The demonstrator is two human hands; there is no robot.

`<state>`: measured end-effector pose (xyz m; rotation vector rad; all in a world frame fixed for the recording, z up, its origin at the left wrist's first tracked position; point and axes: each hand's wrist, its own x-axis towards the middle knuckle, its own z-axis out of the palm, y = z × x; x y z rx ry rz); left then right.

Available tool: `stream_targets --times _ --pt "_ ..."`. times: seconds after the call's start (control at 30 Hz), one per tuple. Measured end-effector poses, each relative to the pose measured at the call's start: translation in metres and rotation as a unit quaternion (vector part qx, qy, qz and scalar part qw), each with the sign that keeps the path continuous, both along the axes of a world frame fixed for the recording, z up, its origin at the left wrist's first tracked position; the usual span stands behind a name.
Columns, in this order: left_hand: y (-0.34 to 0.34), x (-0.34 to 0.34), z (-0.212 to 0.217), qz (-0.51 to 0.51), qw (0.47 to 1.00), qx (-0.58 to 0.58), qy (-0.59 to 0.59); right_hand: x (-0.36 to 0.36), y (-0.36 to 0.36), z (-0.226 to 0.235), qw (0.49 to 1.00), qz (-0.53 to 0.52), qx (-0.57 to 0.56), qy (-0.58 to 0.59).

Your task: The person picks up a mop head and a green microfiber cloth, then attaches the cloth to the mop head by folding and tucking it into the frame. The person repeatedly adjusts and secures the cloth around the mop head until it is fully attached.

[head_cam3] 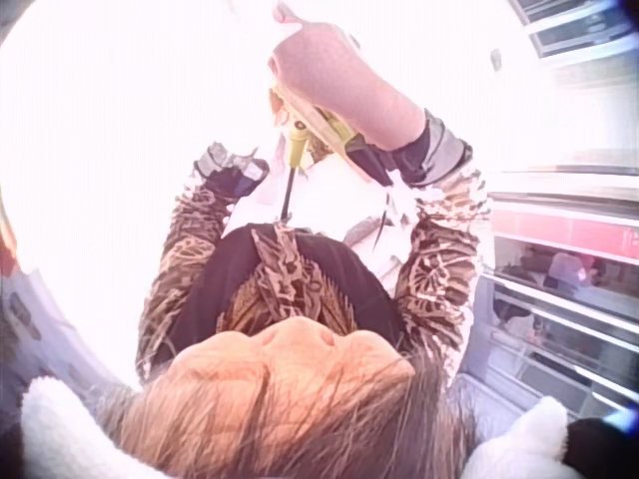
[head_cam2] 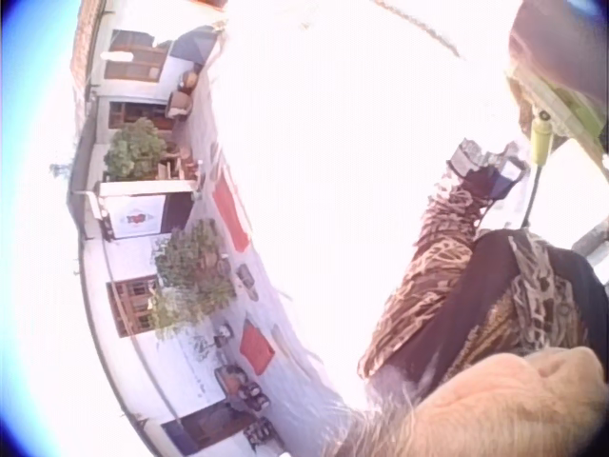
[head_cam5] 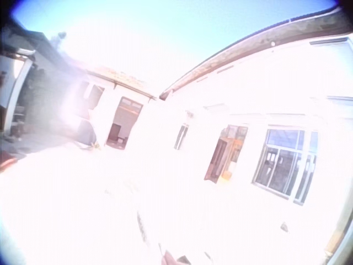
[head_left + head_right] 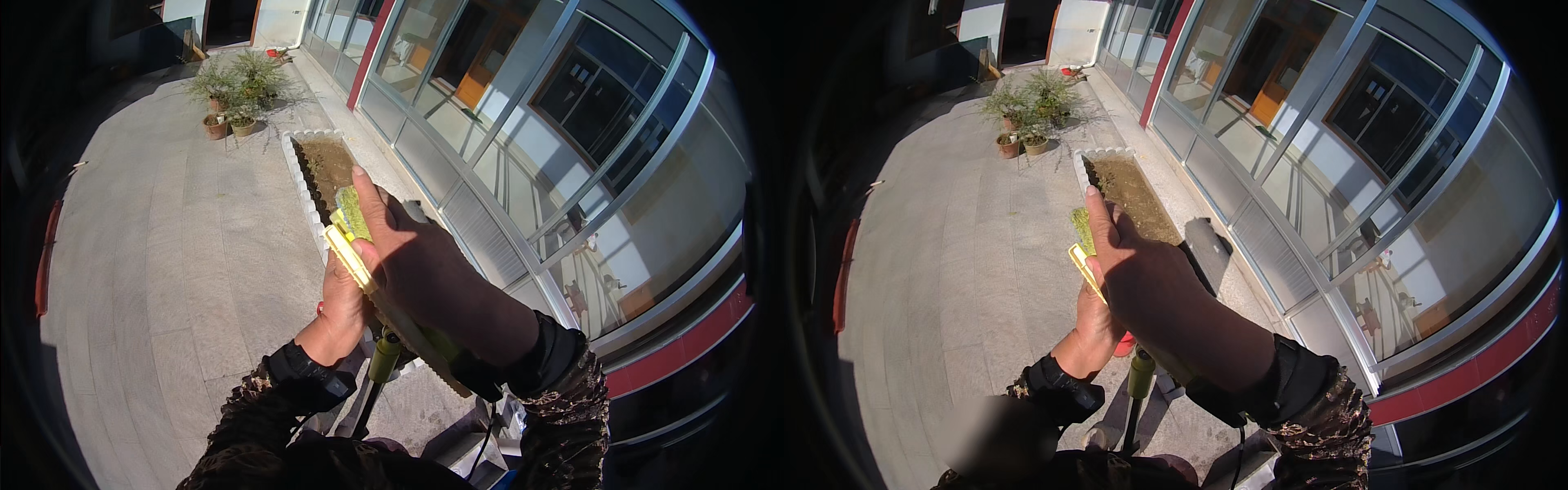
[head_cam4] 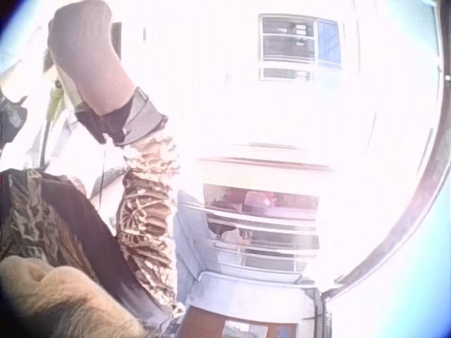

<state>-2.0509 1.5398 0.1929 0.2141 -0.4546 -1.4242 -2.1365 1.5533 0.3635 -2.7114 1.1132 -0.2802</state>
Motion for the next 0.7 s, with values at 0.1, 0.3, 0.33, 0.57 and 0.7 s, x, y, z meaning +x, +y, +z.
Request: stream_targets --times 0.1,0.3,0.33,0.57,0.7 --pt "0.011 0.005 0.009 0.019 1.000 0.012 0.007 0.001 0.016 -0.001 0.997 0.058 -0.042 -0.006" --pt "0.009 0.008 0.011 0.060 0.998 0.005 0.022 -0.026 0.049 -0.009 0.976 0.158 -0.130 -0.071" --pt "0.006 0.007 0.010 0.072 0.996 0.030 0.032 -0.035 0.052 -0.008 0.984 0.138 -0.081 -0.077" --pt "0.011 -0.010 0.015 0.067 0.995 -0.043 0.057 -0.073 0.058 -0.011 0.984 0.087 -0.097 -0.122" --pt "0.020 -0.033 0.024 0.118 0.992 -0.025 0.021 -0.079 0.062 -0.016 0.968 0.089 -0.182 -0.146"
